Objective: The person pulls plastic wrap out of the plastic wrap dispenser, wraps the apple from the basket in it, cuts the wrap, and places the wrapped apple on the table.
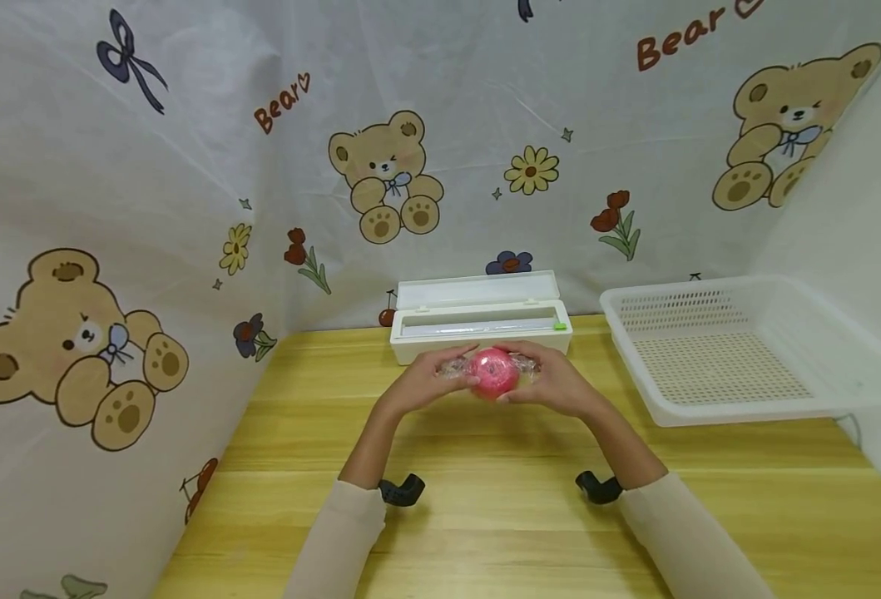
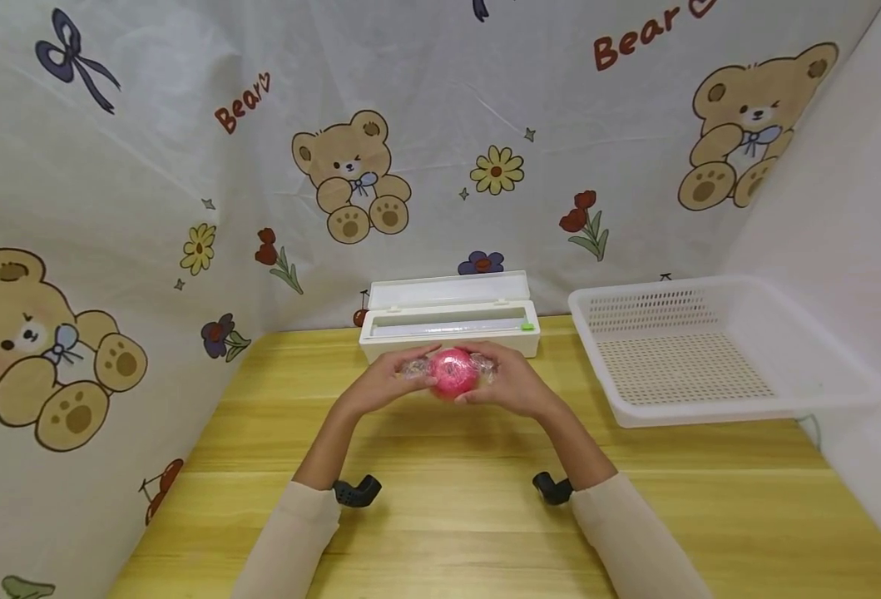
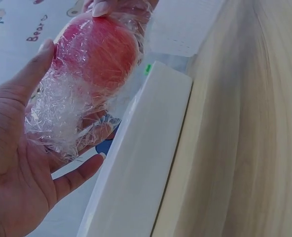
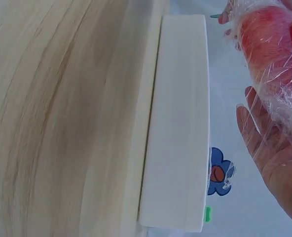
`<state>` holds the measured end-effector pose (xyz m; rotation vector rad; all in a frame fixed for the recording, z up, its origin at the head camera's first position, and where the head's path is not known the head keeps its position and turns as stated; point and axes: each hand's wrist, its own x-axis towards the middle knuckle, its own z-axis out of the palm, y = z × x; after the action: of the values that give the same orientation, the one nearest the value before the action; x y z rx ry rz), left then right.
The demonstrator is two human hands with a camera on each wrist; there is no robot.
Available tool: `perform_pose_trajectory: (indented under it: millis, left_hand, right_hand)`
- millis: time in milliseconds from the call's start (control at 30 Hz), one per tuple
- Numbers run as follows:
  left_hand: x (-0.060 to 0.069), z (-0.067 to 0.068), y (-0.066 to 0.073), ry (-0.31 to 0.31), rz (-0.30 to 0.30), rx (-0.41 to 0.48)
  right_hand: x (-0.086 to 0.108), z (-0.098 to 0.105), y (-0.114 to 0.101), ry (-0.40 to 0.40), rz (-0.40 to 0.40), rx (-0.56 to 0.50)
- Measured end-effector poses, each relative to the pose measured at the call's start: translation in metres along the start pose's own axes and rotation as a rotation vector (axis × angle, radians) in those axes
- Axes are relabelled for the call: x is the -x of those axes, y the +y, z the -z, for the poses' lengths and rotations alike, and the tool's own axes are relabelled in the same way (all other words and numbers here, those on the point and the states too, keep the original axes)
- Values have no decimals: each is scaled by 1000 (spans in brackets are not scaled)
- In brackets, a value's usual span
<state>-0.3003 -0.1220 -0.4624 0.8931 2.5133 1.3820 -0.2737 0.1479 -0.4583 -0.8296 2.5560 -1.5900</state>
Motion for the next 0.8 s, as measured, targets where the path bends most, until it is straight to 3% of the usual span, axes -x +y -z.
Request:
perform_pose_trajectory:
  millis: [400,633,800]
  left_hand:
    - [3,6,11,15,-41,-1]
    - [6,8,13,13,-29,8]
    - [7,10,17,106,-78,-19]
  right_hand:
    - [1,0,-7,60,35,-30]
    - [2,-2,-11,65,29,-65]
    - [1,-2,-10,80,17,-52]
